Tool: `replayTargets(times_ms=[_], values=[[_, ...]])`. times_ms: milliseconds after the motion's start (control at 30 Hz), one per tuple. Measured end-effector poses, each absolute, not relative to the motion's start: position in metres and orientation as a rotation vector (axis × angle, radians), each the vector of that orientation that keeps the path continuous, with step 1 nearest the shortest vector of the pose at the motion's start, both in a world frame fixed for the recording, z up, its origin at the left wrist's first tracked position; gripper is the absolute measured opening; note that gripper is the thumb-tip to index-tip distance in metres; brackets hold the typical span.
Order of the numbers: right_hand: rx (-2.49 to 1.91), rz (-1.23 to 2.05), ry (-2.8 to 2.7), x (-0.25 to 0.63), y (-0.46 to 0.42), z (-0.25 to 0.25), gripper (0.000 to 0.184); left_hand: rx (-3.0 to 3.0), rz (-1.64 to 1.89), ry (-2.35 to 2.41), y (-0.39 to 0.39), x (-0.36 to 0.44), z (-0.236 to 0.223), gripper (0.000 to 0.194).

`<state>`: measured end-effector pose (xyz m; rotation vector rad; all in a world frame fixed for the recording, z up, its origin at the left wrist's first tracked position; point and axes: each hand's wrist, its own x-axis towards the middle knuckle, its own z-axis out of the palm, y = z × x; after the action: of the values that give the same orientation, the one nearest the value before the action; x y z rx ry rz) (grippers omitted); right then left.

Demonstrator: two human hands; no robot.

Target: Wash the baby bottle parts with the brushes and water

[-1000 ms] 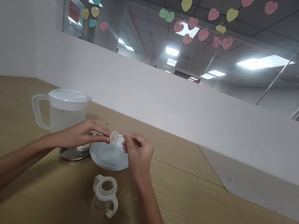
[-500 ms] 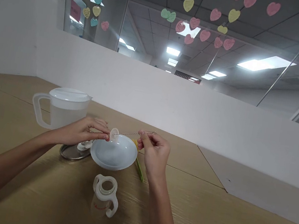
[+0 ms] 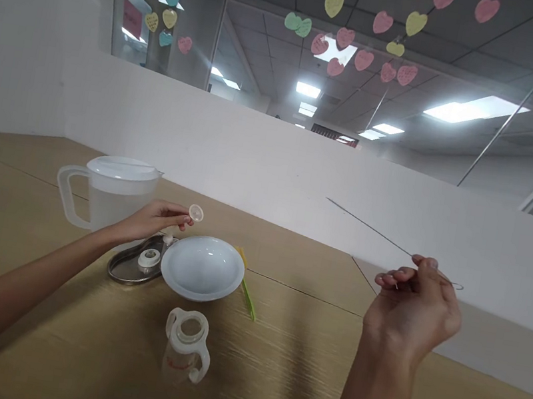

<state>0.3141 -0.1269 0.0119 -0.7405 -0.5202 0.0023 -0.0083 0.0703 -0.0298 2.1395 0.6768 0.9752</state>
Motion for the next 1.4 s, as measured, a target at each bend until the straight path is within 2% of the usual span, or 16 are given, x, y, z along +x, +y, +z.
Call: replayTargets(times_ms=[167, 533, 1033, 1400], values=[[-0.604, 0.049, -0.478, 0.301, -0.12, 0.014, 0.012, 1.985, 1.031, 0.664, 0.076, 0.004, -0.048, 0.034], [-0.611, 0.07, -0.524, 0.3, -0.115, 0.012, 0.008, 2.001, 0.854, 0.637, 0.078, 0.024, -0.076, 0.04], [-0.676, 0.083, -0.516, 0.301, -0.113, 0.013, 0.007, 2.213, 0.657, 0.644, 0.075, 0.031, -0.091, 0.044], [-0.681, 0.094, -0.529, 0.299, -0.111, 0.013, 0.008, 2.524, 0.65, 0.687, 0.081, 0.027, -0.093, 0.036]])
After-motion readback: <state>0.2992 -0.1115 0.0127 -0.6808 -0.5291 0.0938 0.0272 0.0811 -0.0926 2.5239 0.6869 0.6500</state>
